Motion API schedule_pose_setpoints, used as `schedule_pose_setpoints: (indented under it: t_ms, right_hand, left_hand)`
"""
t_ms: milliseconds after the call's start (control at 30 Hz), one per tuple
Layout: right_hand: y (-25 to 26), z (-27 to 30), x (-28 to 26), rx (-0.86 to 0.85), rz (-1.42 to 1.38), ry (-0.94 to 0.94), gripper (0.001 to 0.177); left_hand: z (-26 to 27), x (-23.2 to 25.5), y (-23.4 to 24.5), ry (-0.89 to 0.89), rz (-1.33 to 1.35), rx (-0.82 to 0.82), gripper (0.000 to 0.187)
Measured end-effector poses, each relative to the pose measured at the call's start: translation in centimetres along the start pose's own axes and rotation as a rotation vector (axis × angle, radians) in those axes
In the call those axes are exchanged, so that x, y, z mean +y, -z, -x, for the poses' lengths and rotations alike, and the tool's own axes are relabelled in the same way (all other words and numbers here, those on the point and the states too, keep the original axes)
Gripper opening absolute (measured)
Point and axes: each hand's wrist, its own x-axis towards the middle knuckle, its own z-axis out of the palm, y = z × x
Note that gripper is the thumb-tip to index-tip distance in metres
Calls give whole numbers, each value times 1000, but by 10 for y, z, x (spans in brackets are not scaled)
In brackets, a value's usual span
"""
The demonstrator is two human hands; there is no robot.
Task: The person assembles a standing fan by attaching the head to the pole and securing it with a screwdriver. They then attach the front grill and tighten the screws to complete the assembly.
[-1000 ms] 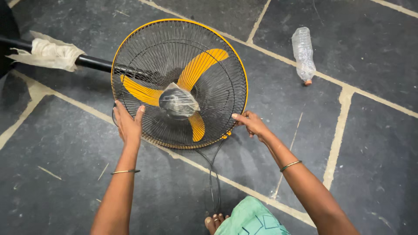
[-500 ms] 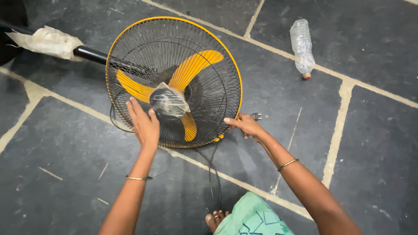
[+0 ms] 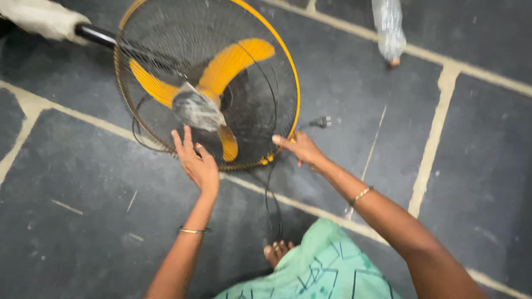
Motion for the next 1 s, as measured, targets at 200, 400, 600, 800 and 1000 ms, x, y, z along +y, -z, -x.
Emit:
schedule_pose_setpoints:
  t_ms: [200,400,600,800,1000]
  right_hand:
    - [-4,-7,34,0,-155,-6,67]
    - [10,-23,78,-58,-578,-28,41]
    - [4,-26,95,46,-668,-118,30]
    - [-12,-26,108,190,-437,-47,32]
    - [-1,-23,122,247,-520,-43,32]
  left_hand:
    - [97,-20,-59,154,150,4,15]
    - [164,-50,-123,1170,693,-404,17]
    - [175,-69,-142,1282,805,-416,24]
    - [176,-71,-145,1321,862,-382,27]
    - [172,-62,-146,1302,951,-373,29]
